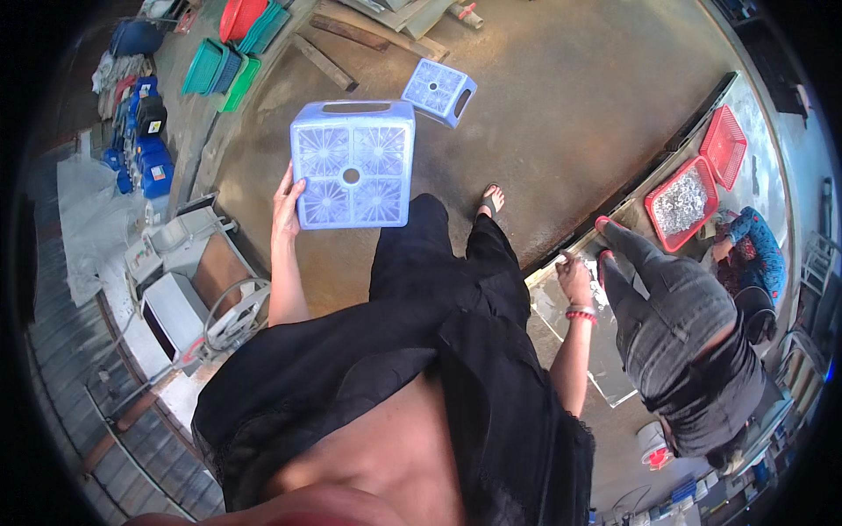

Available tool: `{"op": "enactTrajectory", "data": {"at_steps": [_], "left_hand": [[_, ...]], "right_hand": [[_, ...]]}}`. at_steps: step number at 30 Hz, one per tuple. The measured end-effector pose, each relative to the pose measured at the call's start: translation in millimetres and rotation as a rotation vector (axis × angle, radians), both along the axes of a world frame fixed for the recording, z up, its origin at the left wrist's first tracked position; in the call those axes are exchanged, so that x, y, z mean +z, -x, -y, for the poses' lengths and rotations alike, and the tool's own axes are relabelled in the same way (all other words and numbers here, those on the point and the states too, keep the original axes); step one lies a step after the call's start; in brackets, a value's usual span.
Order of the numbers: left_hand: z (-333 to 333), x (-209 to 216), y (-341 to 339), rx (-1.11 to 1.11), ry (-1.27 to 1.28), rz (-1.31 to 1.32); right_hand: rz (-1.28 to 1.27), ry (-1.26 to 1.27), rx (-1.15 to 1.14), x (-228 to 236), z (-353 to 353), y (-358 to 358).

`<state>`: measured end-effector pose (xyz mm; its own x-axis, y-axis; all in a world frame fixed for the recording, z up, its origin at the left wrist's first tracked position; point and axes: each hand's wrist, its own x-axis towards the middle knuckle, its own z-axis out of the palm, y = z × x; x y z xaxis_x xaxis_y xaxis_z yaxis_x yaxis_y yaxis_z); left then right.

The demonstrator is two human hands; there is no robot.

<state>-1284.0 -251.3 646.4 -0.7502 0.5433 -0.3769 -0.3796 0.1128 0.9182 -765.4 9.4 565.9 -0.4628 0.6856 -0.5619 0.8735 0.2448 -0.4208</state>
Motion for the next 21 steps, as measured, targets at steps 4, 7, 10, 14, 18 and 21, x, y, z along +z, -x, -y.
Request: {"op": "enactTrajectory", "data": {"at_steps": [4,7,10,14,18,21], "left_hand": [[-37,-65,93,-0.136,0.051,0.104],[-148,-145,139,-0.239,0.101,0.224],[-210,-222,180,-0.334,0.124,0.241],[-274,-283,207,-0.455,0.181,0.329],[-255,-376,259,-0.569,0.354,0.017],[-267,-415,254,-0.791,1.055,-0.973]], "right_hand": [[-0.280,-0.058,-0.083,13,-12,41],[-0.406,0.159,-0.539,17,-62,57],[-0.156,0.103,-0.823,-18,-7,15],[0.502,0.497,-0.679,-35,217,-98],[0.496,1.065,-1.189,-8,322,-117],[0.426,0.949,-1.446,7,314,-13]]}}
